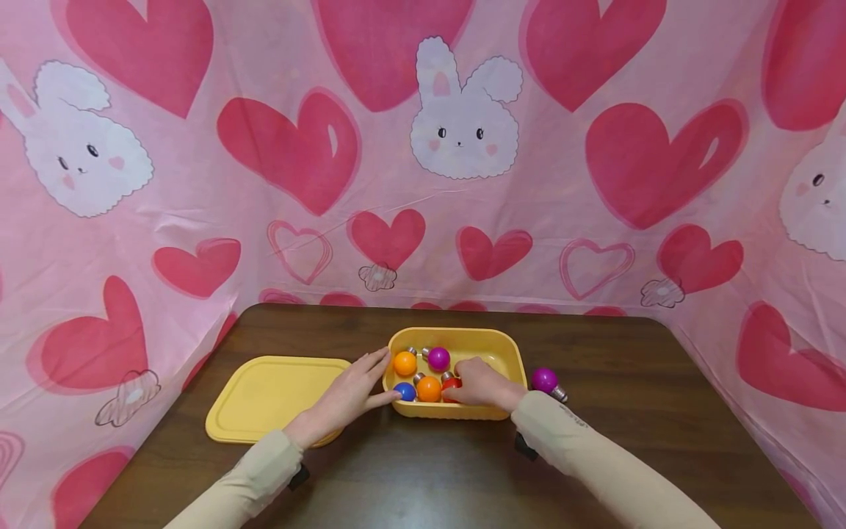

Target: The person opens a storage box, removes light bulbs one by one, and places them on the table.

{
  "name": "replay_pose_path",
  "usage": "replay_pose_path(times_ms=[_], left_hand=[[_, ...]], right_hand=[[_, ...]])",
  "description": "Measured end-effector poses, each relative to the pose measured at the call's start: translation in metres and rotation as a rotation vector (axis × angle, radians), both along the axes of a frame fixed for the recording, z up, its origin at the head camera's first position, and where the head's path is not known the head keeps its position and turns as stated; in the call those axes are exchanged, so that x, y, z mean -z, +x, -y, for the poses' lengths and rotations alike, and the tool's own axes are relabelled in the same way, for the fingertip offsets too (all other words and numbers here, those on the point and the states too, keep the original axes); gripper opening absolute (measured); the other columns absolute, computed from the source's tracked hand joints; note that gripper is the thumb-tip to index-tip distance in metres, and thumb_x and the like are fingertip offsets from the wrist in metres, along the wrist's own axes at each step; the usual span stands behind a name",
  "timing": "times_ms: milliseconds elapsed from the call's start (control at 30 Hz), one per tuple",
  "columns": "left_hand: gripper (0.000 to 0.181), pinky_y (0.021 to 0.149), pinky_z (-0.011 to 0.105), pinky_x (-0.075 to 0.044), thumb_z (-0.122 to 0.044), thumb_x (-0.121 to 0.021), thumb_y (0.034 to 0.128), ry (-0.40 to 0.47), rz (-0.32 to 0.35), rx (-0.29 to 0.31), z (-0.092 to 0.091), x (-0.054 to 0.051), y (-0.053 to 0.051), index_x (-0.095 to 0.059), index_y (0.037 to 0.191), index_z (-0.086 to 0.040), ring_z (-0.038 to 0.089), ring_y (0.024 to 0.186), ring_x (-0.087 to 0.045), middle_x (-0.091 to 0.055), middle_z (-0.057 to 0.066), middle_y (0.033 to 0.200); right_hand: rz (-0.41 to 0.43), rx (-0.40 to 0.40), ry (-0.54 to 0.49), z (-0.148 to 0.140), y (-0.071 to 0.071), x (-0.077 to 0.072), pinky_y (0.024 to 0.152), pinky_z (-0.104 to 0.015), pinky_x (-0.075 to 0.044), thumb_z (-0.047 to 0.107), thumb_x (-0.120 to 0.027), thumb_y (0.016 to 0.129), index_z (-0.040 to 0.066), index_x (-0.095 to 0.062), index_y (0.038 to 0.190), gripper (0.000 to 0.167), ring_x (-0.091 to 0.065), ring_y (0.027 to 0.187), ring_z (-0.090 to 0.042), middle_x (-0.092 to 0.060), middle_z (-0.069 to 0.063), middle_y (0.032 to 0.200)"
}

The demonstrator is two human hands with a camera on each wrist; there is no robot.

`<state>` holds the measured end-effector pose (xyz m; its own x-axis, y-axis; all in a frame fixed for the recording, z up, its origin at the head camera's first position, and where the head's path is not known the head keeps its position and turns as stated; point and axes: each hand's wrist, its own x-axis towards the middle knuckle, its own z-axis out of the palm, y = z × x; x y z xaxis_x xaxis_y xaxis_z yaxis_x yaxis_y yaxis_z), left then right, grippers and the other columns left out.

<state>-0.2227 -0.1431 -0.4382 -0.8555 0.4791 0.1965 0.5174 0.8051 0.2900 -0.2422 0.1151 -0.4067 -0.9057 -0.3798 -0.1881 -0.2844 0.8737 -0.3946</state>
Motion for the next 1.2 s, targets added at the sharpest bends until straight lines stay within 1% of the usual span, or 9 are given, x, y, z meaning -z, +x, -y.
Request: replay_pose_path(times_ms=[133,233,367,567,667,867,1033,1200], left_hand=[[0.079,0.115,0.049,-0.040,-0.057,-0.058,0.0930,0.005,0.010,-0.004,0.000,-0.001,0.001,-0.042,0.149,-0.004,0.037,0.140,-0.047,-0.043,0.017,0.155],[0.079,0.115,0.049,-0.040,-0.057,-0.057,0.0930,0.005,0.018,-0.008,0.000,-0.001,0.001,-0.042,0.150,-0.004,0.037,0.140,-0.046,-0.042,0.016,0.156],[0.079,0.116,0.049,-0.040,-0.057,-0.057,0.0931,0.007,0.022,-0.008,-0.001,-0.001,0.001,-0.042,0.150,-0.004,0.037,0.140,-0.046,-0.042,0.016,0.156],[0.079,0.116,0.049,-0.040,-0.056,-0.058,0.0930,0.007,0.005,-0.001,-0.001,-0.001,0.000,-0.043,0.149,-0.003,0.037,0.140,-0.047,-0.042,0.016,0.156],[0.079,0.116,0.049,-0.040,-0.056,-0.059,0.0928,0.012,0.015,-0.004,0.000,-0.001,0.000,-0.043,0.149,-0.003,0.037,0.140,-0.046,-0.042,0.016,0.156],[0.079,0.116,0.050,-0.039,-0.055,-0.059,0.0927,0.013,0.019,-0.004,0.000,-0.001,0.000,-0.042,0.149,-0.002,0.038,0.140,-0.046,-0.041,0.016,0.157],[0.079,0.116,0.050,-0.040,-0.055,-0.060,0.0925,0.014,0.016,-0.005,0.000,0.000,0.000,-0.043,0.149,-0.003,0.038,0.140,-0.046,-0.041,0.016,0.156],[0.078,0.115,0.050,-0.040,-0.055,-0.060,0.0925,0.020,0.016,-0.006,0.000,0.000,0.000,-0.043,0.149,-0.003,0.039,0.140,-0.046,-0.042,0.016,0.156]], right_hand=[[-0.007,0.001,0.002,0.001,0.000,0.001,0.059,-0.020,-0.040,0.031,-0.075,0.087,0.008,-0.067,0.091,0.025,-0.048,0.065,-0.014,-0.056,0.000,0.068],[-0.011,-0.004,0.008,0.002,0.000,0.001,0.060,-0.021,-0.039,0.029,-0.076,0.086,0.007,-0.067,0.092,0.024,-0.048,0.066,-0.014,-0.056,0.000,0.069],[-0.009,0.000,0.019,0.001,0.000,0.000,0.063,-0.023,-0.042,0.029,-0.076,0.086,0.007,-0.067,0.096,0.025,-0.050,0.070,-0.015,-0.059,0.000,0.074],[-0.016,0.004,0.027,-0.001,0.000,-0.002,0.071,-0.026,-0.047,0.028,-0.077,0.085,0.006,-0.068,0.103,0.030,-0.051,0.075,-0.016,-0.063,-0.001,0.083],[-0.035,-0.010,0.025,-0.005,0.001,-0.005,0.072,-0.027,-0.048,0.027,-0.077,0.085,0.004,-0.068,0.105,0.033,-0.051,0.076,-0.016,-0.064,-0.002,0.085],[-0.062,-0.046,0.000,-0.014,0.001,-0.011,0.070,-0.027,-0.046,0.024,-0.075,0.086,0.003,-0.066,0.104,0.029,-0.051,0.077,-0.017,-0.064,-0.003,0.086],[-0.086,-0.064,-0.018,-0.024,0.001,-0.018,0.073,-0.027,-0.052,0.024,-0.076,0.085,0.004,-0.067,0.101,0.027,-0.053,0.077,-0.015,-0.066,-0.003,0.087],[-0.112,-0.062,-0.066,-0.033,0.003,-0.027,0.076,-0.030,-0.057,0.021,-0.077,0.084,0.005,-0.067,0.101,0.025,-0.055,0.079,-0.015,-0.067,-0.003,0.089]])
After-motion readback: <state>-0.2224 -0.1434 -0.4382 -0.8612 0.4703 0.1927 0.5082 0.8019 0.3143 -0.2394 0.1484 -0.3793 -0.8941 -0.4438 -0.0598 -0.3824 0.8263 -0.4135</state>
